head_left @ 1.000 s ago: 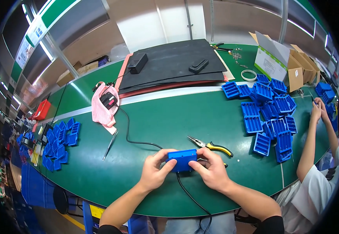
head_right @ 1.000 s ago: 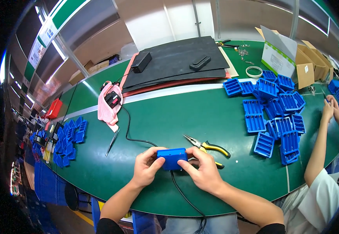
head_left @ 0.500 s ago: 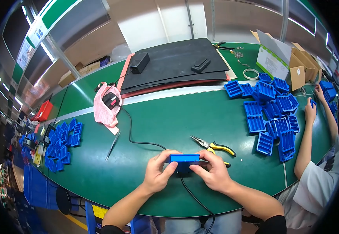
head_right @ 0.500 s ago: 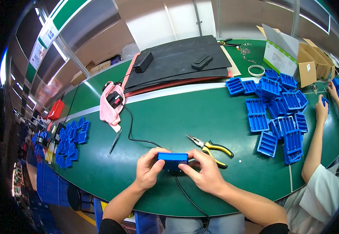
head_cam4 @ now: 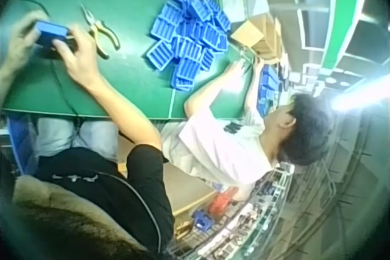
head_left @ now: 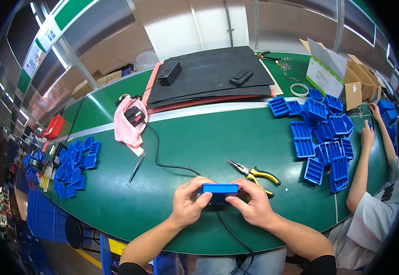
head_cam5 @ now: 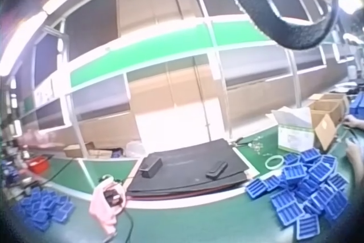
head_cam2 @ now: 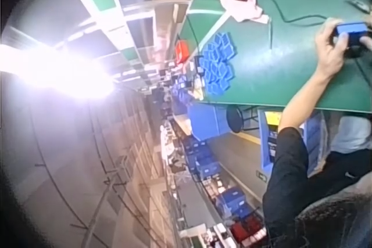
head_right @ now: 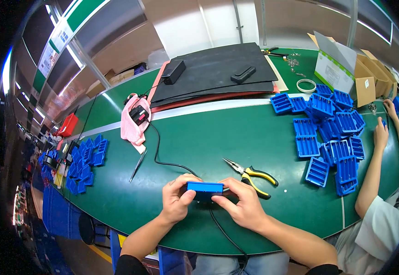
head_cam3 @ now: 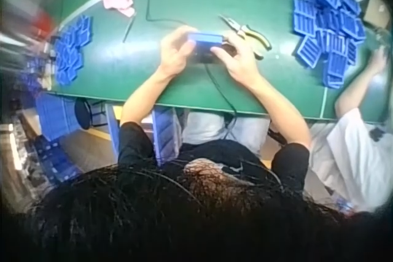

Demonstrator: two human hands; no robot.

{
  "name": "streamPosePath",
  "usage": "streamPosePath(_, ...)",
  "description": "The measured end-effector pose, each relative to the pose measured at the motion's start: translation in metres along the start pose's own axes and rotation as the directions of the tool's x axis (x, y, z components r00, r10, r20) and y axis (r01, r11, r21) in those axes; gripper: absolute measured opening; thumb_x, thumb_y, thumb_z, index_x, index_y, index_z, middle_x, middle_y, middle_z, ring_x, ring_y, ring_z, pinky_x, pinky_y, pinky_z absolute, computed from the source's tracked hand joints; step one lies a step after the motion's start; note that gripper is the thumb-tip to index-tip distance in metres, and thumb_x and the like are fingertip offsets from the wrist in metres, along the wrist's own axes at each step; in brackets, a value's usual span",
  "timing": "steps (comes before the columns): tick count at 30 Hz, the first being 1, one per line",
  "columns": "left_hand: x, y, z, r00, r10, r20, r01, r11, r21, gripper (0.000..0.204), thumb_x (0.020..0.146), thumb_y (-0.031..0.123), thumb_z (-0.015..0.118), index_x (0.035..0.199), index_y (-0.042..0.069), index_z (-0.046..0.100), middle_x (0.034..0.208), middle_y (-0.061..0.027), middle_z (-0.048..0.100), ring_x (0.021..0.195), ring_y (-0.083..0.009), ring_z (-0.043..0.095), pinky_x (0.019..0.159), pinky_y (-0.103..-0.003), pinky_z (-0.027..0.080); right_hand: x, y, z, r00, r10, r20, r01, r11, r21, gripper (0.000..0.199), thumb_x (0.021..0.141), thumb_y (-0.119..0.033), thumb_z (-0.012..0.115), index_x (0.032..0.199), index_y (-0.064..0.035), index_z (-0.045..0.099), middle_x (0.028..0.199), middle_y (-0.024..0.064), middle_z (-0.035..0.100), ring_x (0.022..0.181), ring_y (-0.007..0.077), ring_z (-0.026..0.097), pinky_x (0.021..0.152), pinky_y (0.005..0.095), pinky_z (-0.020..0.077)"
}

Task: The worker is soldering wires and assembling components into blue plastic housings at a factory workstation.

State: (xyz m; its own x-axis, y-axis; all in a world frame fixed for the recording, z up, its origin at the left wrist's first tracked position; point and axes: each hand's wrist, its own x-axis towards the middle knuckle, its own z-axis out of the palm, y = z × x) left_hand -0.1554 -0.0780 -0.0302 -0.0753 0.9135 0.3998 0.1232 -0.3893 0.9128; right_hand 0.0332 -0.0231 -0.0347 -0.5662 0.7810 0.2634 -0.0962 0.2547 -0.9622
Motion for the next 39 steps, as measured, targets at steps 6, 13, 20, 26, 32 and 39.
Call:
streamPosePath(6, -0.001, 0.003, 0.003, 0.998, -0.063, -0.007, 0.063, 0.997, -0.039, 0.022, 0.086, 0.013, 0.059, 0.099, -0.005, 0.061, 0.097, -0.0127, 0.063, 0.089, -0.018, 0.058, 0.082, -0.03, 0.046, 0.0, -0.001, 0.0, 0.998, -0.062, -0.026, 0.06, 0.997, -0.048, 0.022, 0.082, -0.005, 0.069, 0.099, 0.0045, 0.06, 0.093, 0.0127, 0.063, 0.084, 0.0202, 0.064, 0.074, 0.029, 0.0532)
streamPosePath(13, 0.0, 0.005, 0.004, 0.988, -0.132, 0.076, 0.145, 0.968, -0.204, 0.029, 0.085, 0.006, 0.063, 0.111, -0.002, 0.056, 0.106, -0.0088, 0.057, 0.098, -0.0157, 0.054, 0.089, -0.03, 0.042, 0.0, -0.002, 0.001, 0.991, -0.134, -0.019, 0.132, 0.985, -0.111, 0.021, 0.08, -0.004, 0.07, 0.097, 0.004, 0.061, 0.094, 0.0125, 0.063, 0.082, 0.0216, 0.063, 0.072, 0.03, 0.0524)
streamPosePath(20, -0.001, 0.002, 0.005, 0.973, -0.217, 0.083, 0.229, 0.953, -0.198, 0.029, 0.082, 0.001, 0.065, 0.11, -0.002, 0.056, 0.105, -0.0087, 0.057, 0.099, -0.0153, 0.053, 0.089, -0.03, 0.042, -0.002, -0.006, 0.001, 0.991, -0.131, 0.006, 0.131, 0.983, -0.128, 0.019, 0.078, 0.0, 0.069, 0.095, 0.0034, 0.06, 0.097, 0.0129, 0.063, 0.084, 0.0222, 0.063, 0.075, 0.0295, 0.0521)
streamPosePath(26, 0.0, -0.004, 0.005, 0.977, -0.187, 0.106, 0.21, 0.931, -0.299, 0.022, 0.082, 0.001, 0.065, 0.103, -0.001, 0.056, 0.104, -0.0094, 0.057, 0.097, -0.0158, 0.054, 0.088, -0.03, 0.042, -0.002, -0.001, 0.002, 0.988, -0.151, 0.042, 0.155, 0.98, -0.122, 0.02, 0.079, -0.001, 0.068, 0.097, 0.0041, 0.06, 0.095, 0.0133, 0.063, 0.081, 0.0232, 0.064, 0.073, 0.0301, 0.0513)
streamPosePath(32, -0.002, -0.008, 0.006, 0.987, -0.142, 0.079, 0.16, 0.937, -0.312, 0.019, 0.081, 0.002, 0.065, 0.098, -0.001, 0.056, 0.1, -0.0105, 0.058, 0.093, -0.0159, 0.054, 0.086, -0.031, 0.043, -0.001, 0.0, 0.006, 0.986, -0.164, 0.041, 0.168, 0.981, -0.1, 0.02, 0.08, 0.0, 0.067, 0.098, 0.0043, 0.059, 0.097, 0.0147, 0.063, 0.083, 0.0242, 0.064, 0.074, 0.0308, 0.0518)
streamPosePath(39, -0.005, -0.005, 0.013, 0.994, -0.108, 0.029, 0.112, 0.931, -0.348, 0.017, 0.081, 0.004, 0.065, 0.094, 0.001, 0.055, 0.097, -0.0107, 0.058, 0.09, -0.016, 0.054, 0.084, -0.031, 0.044, -0.003, -0.002, 0.007, 0.979, -0.202, 0.032, 0.204, 0.97, -0.134, 0.02, 0.078, 0.0, 0.068, 0.095, 0.003, 0.059, 0.098, 0.0155, 0.064, 0.085, 0.0253, 0.065, 0.075, 0.0319, 0.0516)
